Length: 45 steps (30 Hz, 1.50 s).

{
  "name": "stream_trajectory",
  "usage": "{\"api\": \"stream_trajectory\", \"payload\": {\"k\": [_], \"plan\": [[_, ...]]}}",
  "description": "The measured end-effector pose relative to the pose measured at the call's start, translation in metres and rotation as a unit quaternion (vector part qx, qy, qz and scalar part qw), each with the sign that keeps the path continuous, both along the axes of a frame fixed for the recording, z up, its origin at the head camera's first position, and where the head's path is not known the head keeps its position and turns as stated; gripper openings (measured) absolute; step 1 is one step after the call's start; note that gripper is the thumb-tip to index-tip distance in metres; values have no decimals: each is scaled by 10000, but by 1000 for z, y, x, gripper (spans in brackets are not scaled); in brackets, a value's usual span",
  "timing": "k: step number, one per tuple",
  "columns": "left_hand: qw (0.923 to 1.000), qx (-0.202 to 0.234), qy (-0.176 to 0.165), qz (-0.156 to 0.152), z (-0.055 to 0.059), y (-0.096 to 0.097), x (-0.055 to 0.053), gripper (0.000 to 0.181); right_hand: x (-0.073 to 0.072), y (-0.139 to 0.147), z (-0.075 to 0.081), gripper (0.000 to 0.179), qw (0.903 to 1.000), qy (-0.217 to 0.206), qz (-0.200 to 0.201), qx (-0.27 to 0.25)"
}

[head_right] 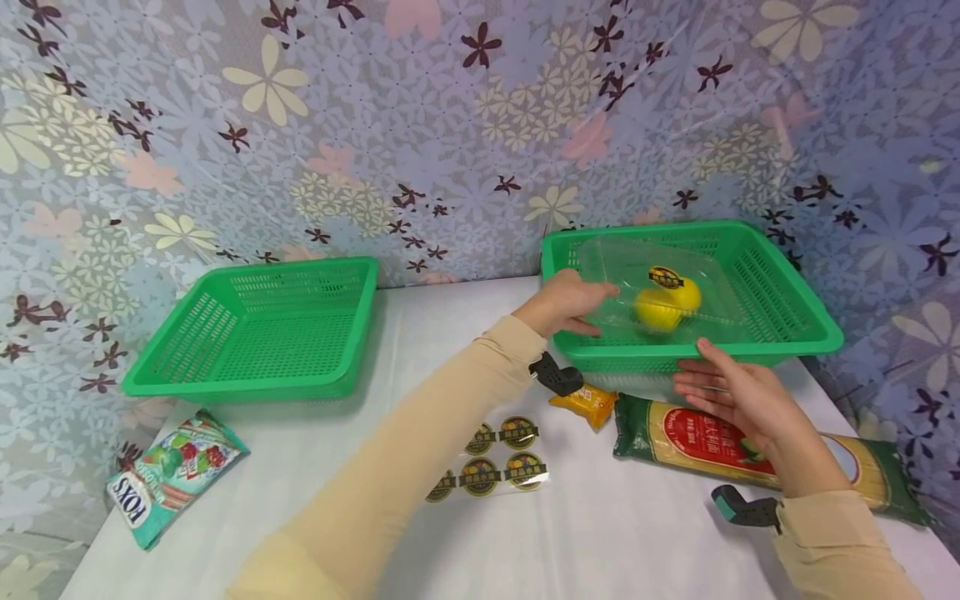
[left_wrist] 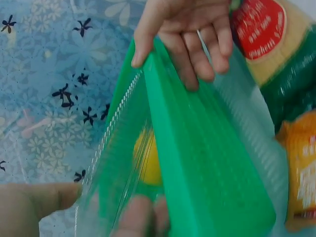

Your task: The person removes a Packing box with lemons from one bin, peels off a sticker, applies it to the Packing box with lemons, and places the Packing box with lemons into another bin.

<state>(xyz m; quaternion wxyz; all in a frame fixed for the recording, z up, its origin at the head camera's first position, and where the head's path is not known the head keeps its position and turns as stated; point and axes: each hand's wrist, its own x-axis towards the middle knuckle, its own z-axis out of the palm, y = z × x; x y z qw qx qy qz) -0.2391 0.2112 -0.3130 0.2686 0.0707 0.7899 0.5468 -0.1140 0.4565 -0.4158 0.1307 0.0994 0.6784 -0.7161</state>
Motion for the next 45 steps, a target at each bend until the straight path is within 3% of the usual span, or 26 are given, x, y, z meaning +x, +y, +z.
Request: {"api": "stream_trajectory", "payload": {"k": [10, 24, 33, 36, 45], "plan": [[9914, -1197, 528, 56, 3, -2, -10, 46, 1, 1, 0, 40, 10000, -27, -3, 6], [9799, -1824, 804, -96, 2, 2, -13, 39, 1, 2, 1, 40, 9999, -119, -70, -44], [9635, -2268, 1396, -279, 1, 6, -11, 39, 0, 1, 3, 40, 9999, -148, -73, 37], [9583, -2419, 1508, -217, 2, 7, -9, 42, 0, 1, 3, 40, 9999, -143, -78, 53], [9542, -2516, 1617, 47, 5, 4, -1, 40, 0, 0, 2, 39, 9993, -128, -224, 257]]}}
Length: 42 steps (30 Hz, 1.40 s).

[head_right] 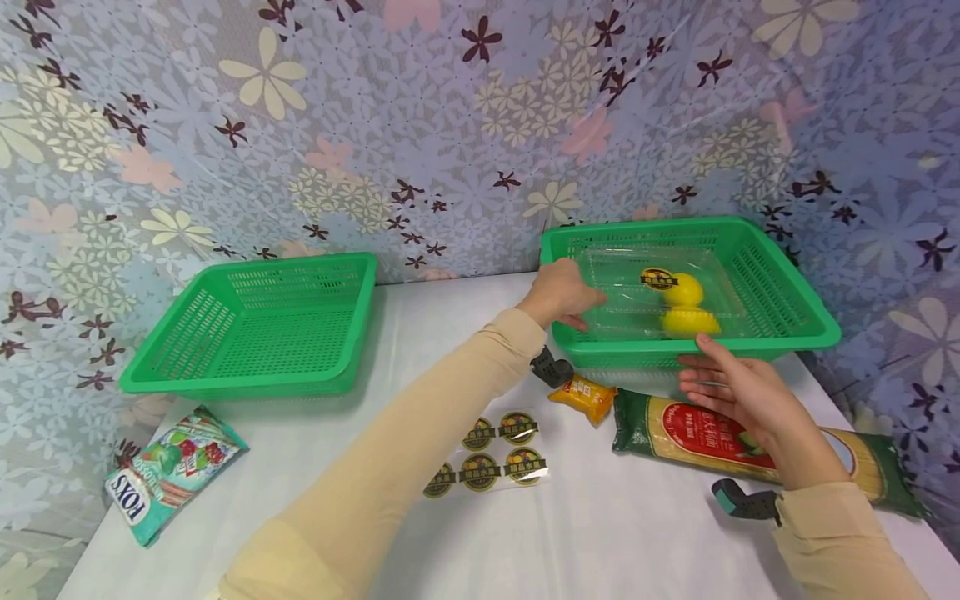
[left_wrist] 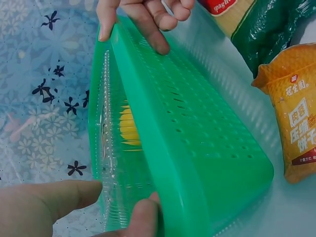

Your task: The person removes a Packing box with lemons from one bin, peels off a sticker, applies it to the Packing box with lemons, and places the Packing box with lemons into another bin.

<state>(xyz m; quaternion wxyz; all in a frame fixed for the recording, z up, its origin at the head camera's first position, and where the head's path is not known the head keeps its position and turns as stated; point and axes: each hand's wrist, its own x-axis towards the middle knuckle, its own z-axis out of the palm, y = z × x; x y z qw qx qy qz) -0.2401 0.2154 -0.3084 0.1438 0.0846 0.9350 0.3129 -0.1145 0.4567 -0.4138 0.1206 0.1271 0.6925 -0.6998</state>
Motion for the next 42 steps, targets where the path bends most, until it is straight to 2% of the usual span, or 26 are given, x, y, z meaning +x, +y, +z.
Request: {"api": "stream_trajectory", "payload": {"k": [5, 17, 27, 32, 36, 39, 42], "plan": [[10000, 67, 35, -32, 0, -3, 1, 39, 0, -3, 3, 39, 10000, -69, -22, 12], [9998, -23, 138, -114, -2, -1, -2, 40, -2, -1, 0, 39, 9989, -83, 84, 453], [9995, 22, 86, -292, -2, -1, 1, 36, -2, -1, 0, 39, 9993, -111, 60, 357], [9994, 7, -2, -346, -4, -1, 0, 41, -2, -3, 0, 39, 9995, -94, 62, 284], [9993, -3, -52, -383, -5, 0, 0, 48, 0, -4, -1, 39, 9987, -45, 112, 503], [9988, 16, -21, -480, -5, -1, 0, 52, 2, -7, -1, 45, 9970, 24, 149, 758], [9975, 144, 98, -681, -6, -6, 1, 39, 4, -13, 1, 68, 9932, 127, 239, 1135]]}}
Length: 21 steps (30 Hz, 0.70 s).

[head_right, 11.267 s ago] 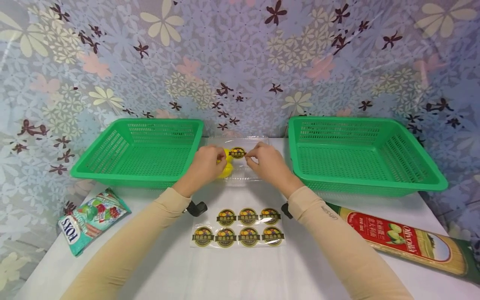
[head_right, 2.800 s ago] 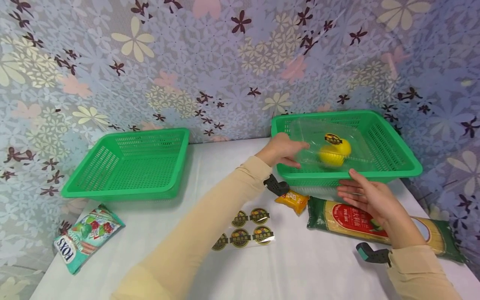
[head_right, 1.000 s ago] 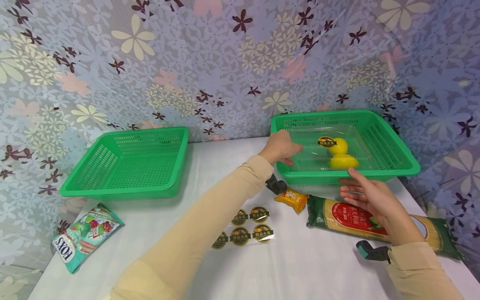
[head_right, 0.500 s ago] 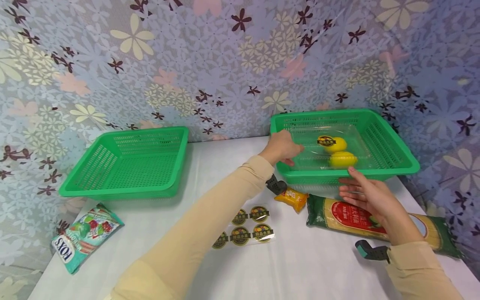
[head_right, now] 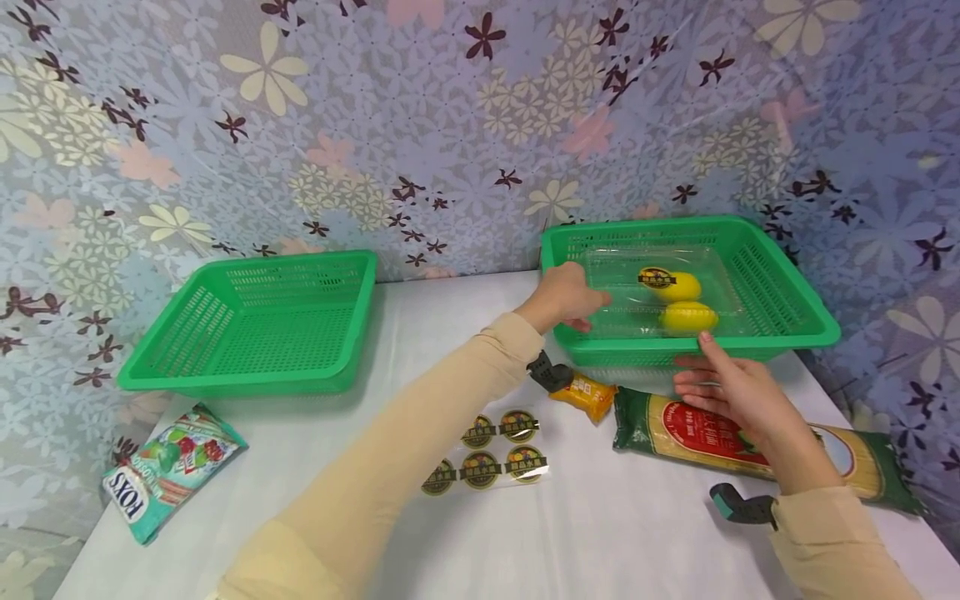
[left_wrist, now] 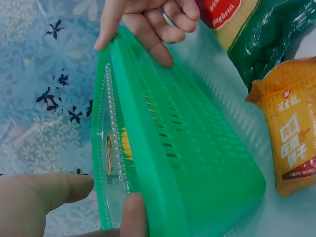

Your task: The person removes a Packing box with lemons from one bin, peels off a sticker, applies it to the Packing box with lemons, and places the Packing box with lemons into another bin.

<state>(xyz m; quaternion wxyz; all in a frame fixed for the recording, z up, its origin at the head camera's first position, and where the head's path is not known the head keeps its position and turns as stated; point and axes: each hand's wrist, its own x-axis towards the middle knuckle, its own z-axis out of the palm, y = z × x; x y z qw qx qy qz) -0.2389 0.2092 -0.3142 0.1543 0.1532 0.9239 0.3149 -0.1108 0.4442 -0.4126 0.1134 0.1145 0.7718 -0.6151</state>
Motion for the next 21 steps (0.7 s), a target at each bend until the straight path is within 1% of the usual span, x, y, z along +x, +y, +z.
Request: {"api": "stream_trajectory", "payload": {"k": [2, 4, 6, 8, 10, 13, 16, 18, 19, 21], "plan": [[9995, 116, 100, -260, 0, -6, -1, 27, 0, -6, 2, 82, 9993, 66, 151, 347], [9980, 240, 226, -538, -1, -16, -3, 29, 0, -13, 3, 87, 9961, 127, 392, 778], [9958, 281, 448, -741, -1, -27, -3, 34, -1, -22, 5, 85, 9909, 163, 639, 1172], [9924, 336, 674, -970, -1, -40, -3, 45, -2, -30, 8, 80, 9838, 185, 843, 1569], [9892, 385, 924, -1070, 0, -53, 0, 55, -3, -37, 12, 75, 9763, 284, 1023, 1885], [9830, 520, 1169, -1313, 2, -74, 4, 54, -1, -46, 19, 70, 9652, 501, 1212, 2262], [9761, 595, 1416, -1536, 2, -96, 8, 53, 2, -54, 27, 65, 9541, 732, 1415, 2535], [9714, 554, 1571, -1694, 2, -111, 11, 55, 4, -60, 31, 60, 9448, 912, 1547, 2742], [9688, 527, 1655, -1765, 1, -119, 12, 56, 5, -62, 33, 57, 9385, 1036, 1620, 2866], [9659, 439, 1776, -1833, -1, -135, 16, 57, 7, -68, 38, 50, 9271, 1311, 1713, 3066]]}}
